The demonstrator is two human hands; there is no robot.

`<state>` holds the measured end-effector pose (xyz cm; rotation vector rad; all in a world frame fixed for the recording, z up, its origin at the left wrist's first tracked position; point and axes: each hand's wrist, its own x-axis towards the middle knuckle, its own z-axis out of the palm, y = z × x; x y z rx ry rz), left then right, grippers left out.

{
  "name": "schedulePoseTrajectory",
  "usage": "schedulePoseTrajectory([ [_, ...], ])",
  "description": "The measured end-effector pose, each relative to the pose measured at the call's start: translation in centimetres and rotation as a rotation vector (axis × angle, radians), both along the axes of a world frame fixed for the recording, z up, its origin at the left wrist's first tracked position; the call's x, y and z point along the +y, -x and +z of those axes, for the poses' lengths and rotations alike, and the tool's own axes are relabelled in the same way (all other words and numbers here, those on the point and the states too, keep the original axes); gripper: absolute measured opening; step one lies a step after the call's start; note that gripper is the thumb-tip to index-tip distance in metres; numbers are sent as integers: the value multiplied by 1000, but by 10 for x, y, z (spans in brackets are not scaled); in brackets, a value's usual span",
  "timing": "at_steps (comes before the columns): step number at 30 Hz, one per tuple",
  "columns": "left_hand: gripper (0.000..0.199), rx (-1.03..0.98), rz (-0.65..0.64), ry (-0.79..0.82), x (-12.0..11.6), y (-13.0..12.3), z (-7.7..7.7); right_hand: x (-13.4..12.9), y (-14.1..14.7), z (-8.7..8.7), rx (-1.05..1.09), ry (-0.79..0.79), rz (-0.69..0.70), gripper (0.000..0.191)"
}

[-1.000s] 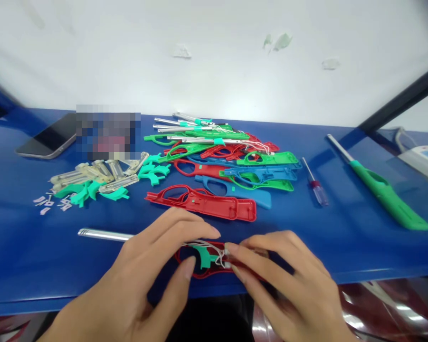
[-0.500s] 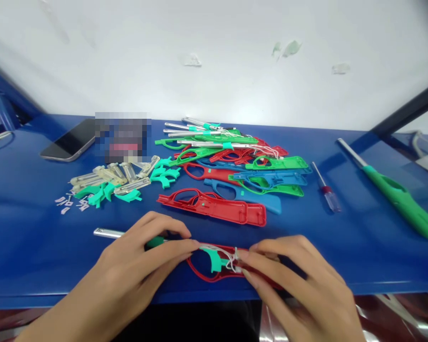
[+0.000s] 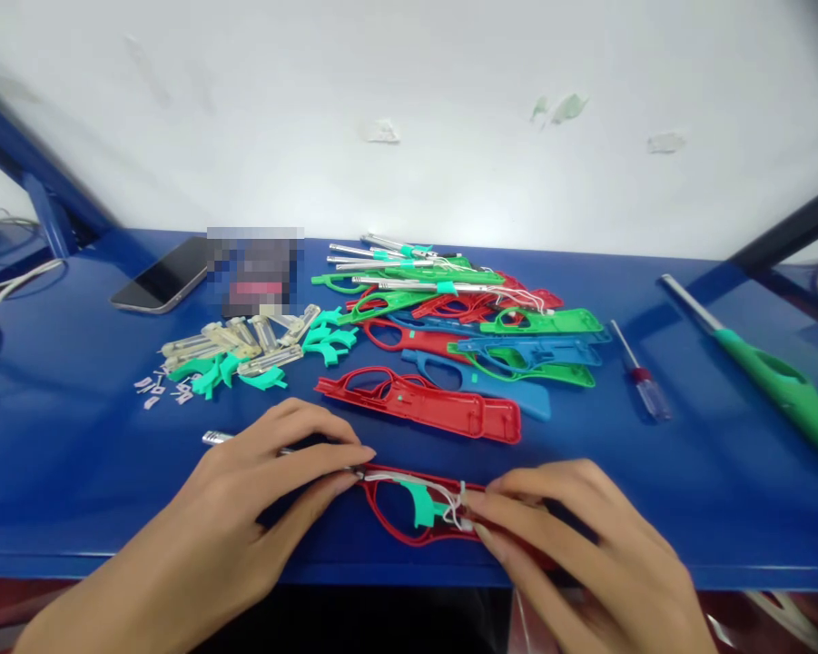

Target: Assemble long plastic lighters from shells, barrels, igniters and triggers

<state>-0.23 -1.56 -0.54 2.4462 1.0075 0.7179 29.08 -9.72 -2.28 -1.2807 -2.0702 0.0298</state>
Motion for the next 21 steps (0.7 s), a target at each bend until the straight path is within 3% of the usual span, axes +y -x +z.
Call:
schedulePoseTrajectory([
  [7,23,-11,-36,-50,6,3,3,5,1,2,-22,-31,10,21],
  [21,24,-49,4,16,3,-2,0,4,-2,4,-30,-31,21,22],
])
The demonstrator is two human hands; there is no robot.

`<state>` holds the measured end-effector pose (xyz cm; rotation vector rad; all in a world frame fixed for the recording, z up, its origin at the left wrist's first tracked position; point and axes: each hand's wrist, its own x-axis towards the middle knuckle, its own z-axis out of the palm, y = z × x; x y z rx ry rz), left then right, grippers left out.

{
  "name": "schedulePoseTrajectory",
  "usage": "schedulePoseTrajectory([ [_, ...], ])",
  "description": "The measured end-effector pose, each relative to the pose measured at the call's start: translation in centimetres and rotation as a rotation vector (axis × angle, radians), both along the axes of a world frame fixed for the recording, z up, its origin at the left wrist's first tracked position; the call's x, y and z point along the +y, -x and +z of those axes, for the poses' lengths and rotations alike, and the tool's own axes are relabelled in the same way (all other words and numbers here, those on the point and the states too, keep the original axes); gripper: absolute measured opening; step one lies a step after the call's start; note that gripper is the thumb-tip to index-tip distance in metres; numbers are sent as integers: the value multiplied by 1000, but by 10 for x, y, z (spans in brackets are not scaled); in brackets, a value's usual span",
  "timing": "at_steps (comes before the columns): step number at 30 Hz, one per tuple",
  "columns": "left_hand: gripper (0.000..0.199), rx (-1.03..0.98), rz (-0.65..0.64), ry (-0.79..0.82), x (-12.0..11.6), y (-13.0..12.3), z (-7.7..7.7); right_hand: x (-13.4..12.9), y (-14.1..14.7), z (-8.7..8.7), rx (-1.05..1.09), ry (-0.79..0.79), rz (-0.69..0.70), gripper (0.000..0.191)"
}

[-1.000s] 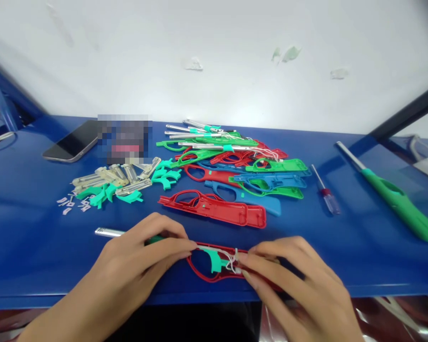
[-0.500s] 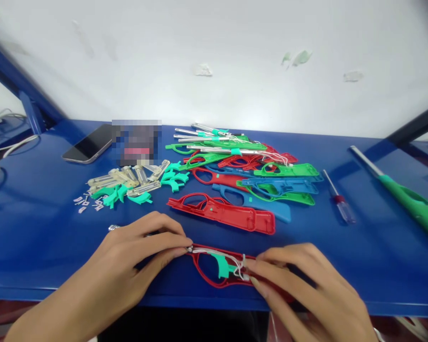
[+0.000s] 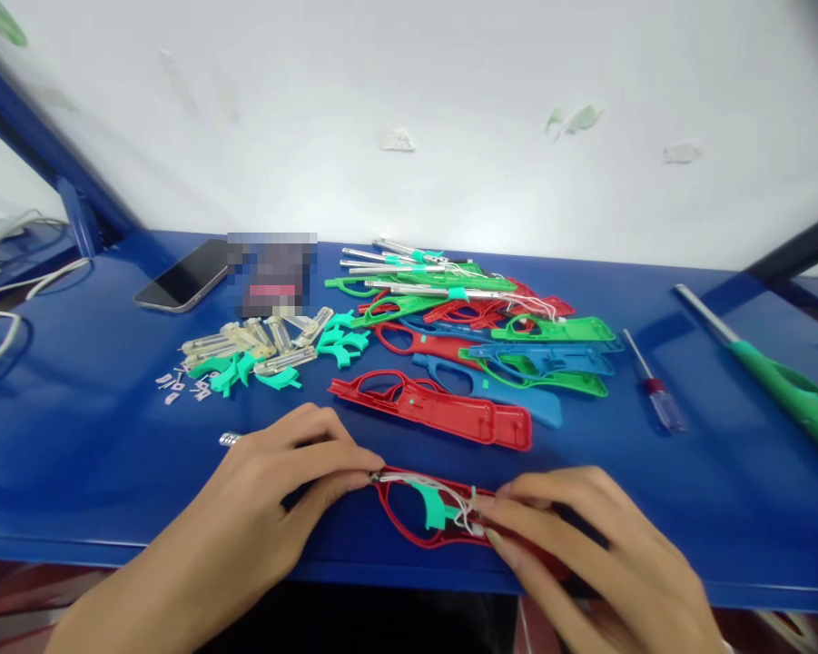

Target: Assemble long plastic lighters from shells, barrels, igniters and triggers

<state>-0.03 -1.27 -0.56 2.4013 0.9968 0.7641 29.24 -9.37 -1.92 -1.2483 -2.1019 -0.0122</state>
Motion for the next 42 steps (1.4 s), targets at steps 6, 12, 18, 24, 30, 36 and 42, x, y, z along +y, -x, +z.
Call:
schedulePoseTrajectory([
  [6,63,199,-124,64,0,9,-4,1,3,-1,-5,28,0,24],
  [12,75,160,-175,-2,-1,7,-4,1,4,-1,-26,49,-4,27],
  [18,73,154,-162,3,-1,8,-5,-1,2,-3,-239,32,20,58],
  [24,69,124,-151,25,0,7,-7,-1,2,-1,-274,30,25,57],
  [30,60,115,-152,37,-1,2,-2,-2,3,1,-204,78,4,54],
  [36,63,136,-157,30,-2,3,-5,-5,4,-1,-153,114,-10,50],
  [42,65,170,-179,30,-2,7,-5,-7,5,-2,-152,160,-22,49],
])
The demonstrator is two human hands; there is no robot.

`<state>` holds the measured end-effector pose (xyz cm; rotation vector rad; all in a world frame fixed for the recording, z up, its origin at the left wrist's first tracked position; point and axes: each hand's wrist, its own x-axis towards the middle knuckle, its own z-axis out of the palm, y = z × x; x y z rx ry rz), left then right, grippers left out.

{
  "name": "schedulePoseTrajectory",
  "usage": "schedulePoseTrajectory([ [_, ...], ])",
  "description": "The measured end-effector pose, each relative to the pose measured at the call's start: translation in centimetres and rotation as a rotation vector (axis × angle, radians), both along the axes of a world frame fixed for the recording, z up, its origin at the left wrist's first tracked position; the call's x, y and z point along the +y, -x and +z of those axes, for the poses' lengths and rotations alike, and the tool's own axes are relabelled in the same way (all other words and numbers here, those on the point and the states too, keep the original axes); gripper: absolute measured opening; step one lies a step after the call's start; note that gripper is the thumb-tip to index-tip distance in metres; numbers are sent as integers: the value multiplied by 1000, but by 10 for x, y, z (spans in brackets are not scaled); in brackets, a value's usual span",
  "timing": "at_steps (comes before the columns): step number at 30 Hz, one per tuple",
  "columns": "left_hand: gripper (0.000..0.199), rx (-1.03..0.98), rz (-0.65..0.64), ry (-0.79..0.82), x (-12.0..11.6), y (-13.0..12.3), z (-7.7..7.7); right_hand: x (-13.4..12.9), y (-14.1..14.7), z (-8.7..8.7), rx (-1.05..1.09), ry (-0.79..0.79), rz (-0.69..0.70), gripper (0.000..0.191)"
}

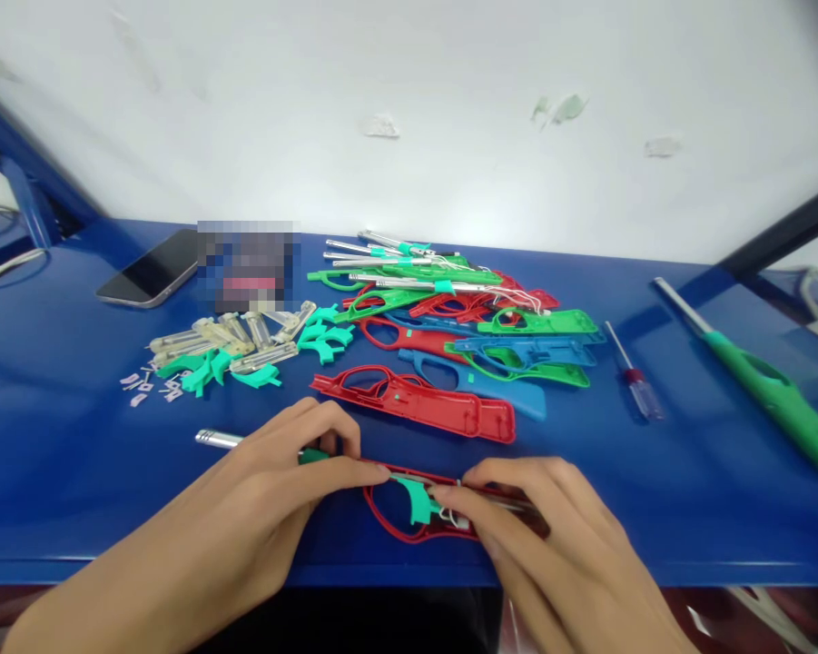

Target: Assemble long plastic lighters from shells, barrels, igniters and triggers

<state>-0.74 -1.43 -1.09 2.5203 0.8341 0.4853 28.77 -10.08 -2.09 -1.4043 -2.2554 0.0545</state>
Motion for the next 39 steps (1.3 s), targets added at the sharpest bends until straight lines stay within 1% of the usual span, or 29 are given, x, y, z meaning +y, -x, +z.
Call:
schedulePoseTrajectory([
  [10,60,-26,-15,-73,2,-3,0,3,0,2,-46,-46,7,51],
  [20,56,-5,8,-74,2,-1,-2,3,3,-1,-23,-103,-21,47],
  [26,66,-1,4,-115,2,-3,1,2,0,0,8,-89,-17,47],
  [32,65,-6,7,-125,3,-3,4,2,1,0,40,-81,-20,47],
  [37,59,-7,-1,-125,4,-3,3,3,3,3,50,-47,-30,44],
  [39,60,-14,3,-130,5,-4,4,3,2,4,41,-43,-23,43],
])
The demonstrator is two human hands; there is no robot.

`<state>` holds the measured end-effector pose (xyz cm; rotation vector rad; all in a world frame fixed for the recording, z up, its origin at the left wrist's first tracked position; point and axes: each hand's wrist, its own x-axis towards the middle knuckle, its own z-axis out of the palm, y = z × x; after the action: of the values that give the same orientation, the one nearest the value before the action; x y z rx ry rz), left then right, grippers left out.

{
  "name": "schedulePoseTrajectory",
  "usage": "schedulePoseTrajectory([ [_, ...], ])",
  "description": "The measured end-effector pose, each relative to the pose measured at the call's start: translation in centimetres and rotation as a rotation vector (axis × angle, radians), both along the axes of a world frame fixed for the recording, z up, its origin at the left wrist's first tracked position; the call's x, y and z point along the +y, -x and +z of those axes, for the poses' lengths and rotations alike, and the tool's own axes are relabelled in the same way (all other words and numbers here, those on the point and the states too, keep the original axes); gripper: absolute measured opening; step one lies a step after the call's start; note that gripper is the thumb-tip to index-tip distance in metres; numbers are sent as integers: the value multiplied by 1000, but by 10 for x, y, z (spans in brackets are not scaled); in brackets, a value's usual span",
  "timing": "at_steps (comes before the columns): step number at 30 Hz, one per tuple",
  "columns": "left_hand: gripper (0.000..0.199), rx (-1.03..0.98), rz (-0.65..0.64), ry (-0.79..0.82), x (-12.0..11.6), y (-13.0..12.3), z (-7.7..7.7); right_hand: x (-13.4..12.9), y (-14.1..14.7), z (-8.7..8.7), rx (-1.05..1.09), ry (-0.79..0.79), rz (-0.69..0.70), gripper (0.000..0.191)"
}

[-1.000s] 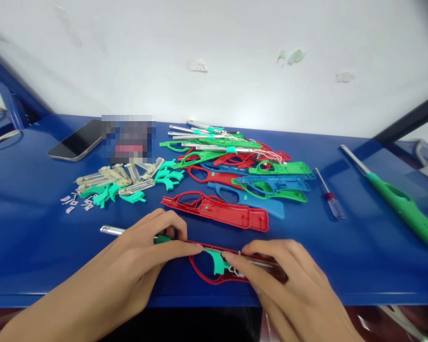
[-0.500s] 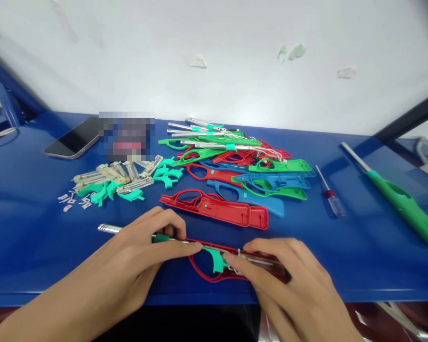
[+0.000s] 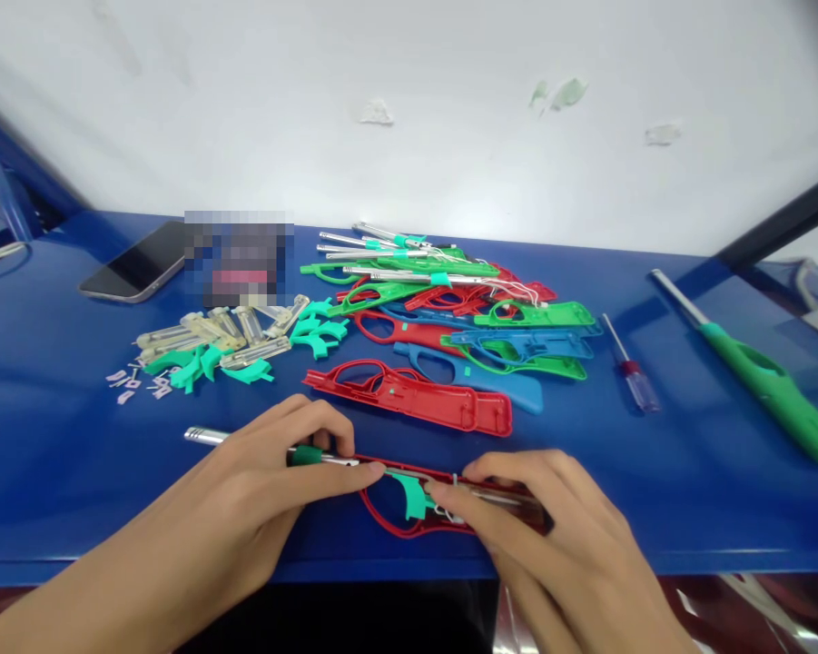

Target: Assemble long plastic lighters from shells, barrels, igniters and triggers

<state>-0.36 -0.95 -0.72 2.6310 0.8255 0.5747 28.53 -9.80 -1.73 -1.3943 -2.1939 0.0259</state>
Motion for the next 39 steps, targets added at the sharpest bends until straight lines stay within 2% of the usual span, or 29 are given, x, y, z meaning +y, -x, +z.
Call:
schedulePoseTrajectory([
  [2,62,-5,3,-9,0,-1,1,-2,-1,-1,6,-9,0,41],
  [7,64,13,-24,-22,1,1,2,-4,-2,-5,122,31,-13,20],
  [11,67,17,-36,-11,2,3,0,-4,-1,-6,182,12,-18,15],
  [18,64,-18,-30,-28,1,0,0,-10,-2,-13,151,-127,-19,22],
  [24,65,-25,-12,-48,2,3,-3,-13,3,-19,91,-197,-54,19],
  [29,63,-16,-10,-42,3,3,0,-9,4,-17,51,-197,-52,24],
  [33,62,-57,1,-98,5,-2,1,-7,0,-14,-42,-255,-52,26],
  [36,57,-94,19,-148,4,-4,-1,-7,-8,-20,-75,-265,-46,29],
  [39,46,-120,17,-115,2,-2,-4,-7,-17,-31,-121,-249,-29,40],
])
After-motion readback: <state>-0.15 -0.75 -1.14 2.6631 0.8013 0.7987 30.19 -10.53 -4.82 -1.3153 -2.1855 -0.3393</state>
